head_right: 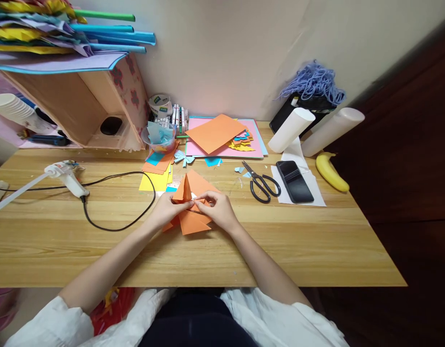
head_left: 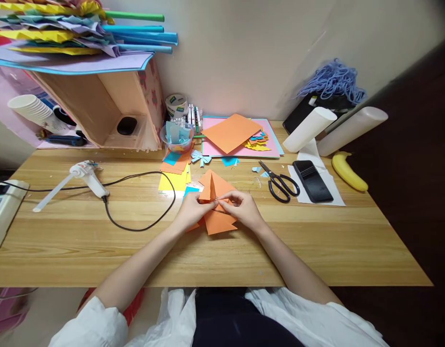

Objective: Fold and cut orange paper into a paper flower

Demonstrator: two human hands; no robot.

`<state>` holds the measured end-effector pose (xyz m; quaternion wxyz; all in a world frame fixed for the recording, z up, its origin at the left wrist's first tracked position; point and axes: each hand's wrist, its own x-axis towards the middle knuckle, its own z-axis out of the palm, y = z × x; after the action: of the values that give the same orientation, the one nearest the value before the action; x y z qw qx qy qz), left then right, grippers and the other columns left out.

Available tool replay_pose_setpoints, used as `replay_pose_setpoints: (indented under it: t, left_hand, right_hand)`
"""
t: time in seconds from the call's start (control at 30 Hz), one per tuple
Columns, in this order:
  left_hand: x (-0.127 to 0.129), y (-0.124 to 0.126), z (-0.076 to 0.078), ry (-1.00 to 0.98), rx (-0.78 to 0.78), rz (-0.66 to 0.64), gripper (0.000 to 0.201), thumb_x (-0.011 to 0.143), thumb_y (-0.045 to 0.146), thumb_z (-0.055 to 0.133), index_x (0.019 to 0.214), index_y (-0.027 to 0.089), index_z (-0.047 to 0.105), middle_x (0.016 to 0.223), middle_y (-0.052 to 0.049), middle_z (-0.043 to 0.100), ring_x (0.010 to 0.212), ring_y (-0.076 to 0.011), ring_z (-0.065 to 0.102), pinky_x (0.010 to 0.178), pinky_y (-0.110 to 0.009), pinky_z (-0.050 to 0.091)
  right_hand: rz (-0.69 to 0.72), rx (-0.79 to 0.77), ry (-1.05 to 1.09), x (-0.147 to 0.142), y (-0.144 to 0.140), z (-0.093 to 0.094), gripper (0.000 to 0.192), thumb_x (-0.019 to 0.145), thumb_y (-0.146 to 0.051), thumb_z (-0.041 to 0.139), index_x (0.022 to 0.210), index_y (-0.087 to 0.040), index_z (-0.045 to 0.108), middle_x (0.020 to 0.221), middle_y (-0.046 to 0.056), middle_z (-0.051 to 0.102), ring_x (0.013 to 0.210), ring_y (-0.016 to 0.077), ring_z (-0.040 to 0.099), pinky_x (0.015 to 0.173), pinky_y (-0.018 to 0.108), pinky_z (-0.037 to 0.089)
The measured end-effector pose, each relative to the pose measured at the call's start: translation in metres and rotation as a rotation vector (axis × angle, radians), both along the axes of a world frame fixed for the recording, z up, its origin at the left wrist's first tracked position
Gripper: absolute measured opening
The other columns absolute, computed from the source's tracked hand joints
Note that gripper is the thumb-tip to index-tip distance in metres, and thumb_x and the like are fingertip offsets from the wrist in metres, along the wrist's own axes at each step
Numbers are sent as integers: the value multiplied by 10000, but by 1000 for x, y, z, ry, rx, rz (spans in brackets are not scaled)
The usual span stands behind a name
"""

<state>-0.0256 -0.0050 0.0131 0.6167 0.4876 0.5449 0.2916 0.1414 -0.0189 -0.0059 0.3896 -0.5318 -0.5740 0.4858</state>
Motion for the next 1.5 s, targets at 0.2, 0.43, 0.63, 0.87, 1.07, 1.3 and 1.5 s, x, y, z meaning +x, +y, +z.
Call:
replay_pose_setpoints:
  t: [0.2, 0.43, 0.63, 0.87, 1.07, 1.3, 1.5]
  left_hand:
    - [1, 0, 1, -28, -28, 2, 250, 592, 337, 725, 675, 111, 659, 676, -28, 671, 634, -166, 596, 587, -241, 427]
    - [-3, 3, 2, -37, -96, -37, 205, 628, 305, 674, 699, 113, 659, 673, -31, 662, 606, -153, 594, 561, -233, 429]
    - [-6, 5, 2, 36, -75, -127, 211, 659, 314, 646, 714, 111, 644, 657, -36, 646, 585, -157, 588, 529, -239, 435]
    - [-11, 9, -2, -78, -158, -68, 260, 646, 328, 690, 794, 118, 650, 758, -64, 685, 626, -172, 620, 593, -265, 467]
    - [-13, 10, 0, -182, -188, -115, 333, 628, 325, 727, 878, 119, 652, 897, -89, 700, 773, -200, 643, 717, -286, 481]
    - [-10, 8, 2, -121, -180, -136, 356, 629, 365, 723, 875, 115, 657, 863, -94, 703, 743, -209, 646, 684, -296, 489]
    - [-8, 7, 1, -104, -150, -148, 300, 657, 373, 708, 807, 119, 649, 804, -76, 698, 707, -190, 639, 658, -274, 489]
  right_hand:
    - [-1, 17, -23, 3, 0, -4, 186, 747, -318, 601, 776, -151, 676, 751, 45, 684, 670, 168, 614, 612, 271, 470]
    - [177, -19, -60, 14, 3, 6, 253, 828, -305, 484, 902, -155, 674, 882, 49, 695, 798, 181, 629, 692, 276, 476]
    - [317, 82, -158, 25, 6, 17, 288, 869, -218, 395, 987, -177, 655, 1010, 51, 674, 955, 185, 603, 851, 310, 440]
    - [428, 113, -126, 37, 10, 15, 467, 748, -50, 395, 1122, -226, 613, 1139, 32, 634, 1048, 180, 574, 872, 304, 446]
    - [386, 168, -115, 40, 10, 13, 439, 688, -7, 419, 961, -220, 689, 1025, 30, 676, 974, 161, 602, 813, 270, 466]
    - [365, 176, 28, 35, 11, 10, 146, 737, -200, 650, 865, -216, 719, 970, 65, 684, 925, 186, 625, 827, 320, 477]
    - [217, 82, 130, 26, 9, 5, 70, 718, -255, 685, 753, -198, 703, 943, 66, 676, 894, 183, 630, 797, 314, 496]
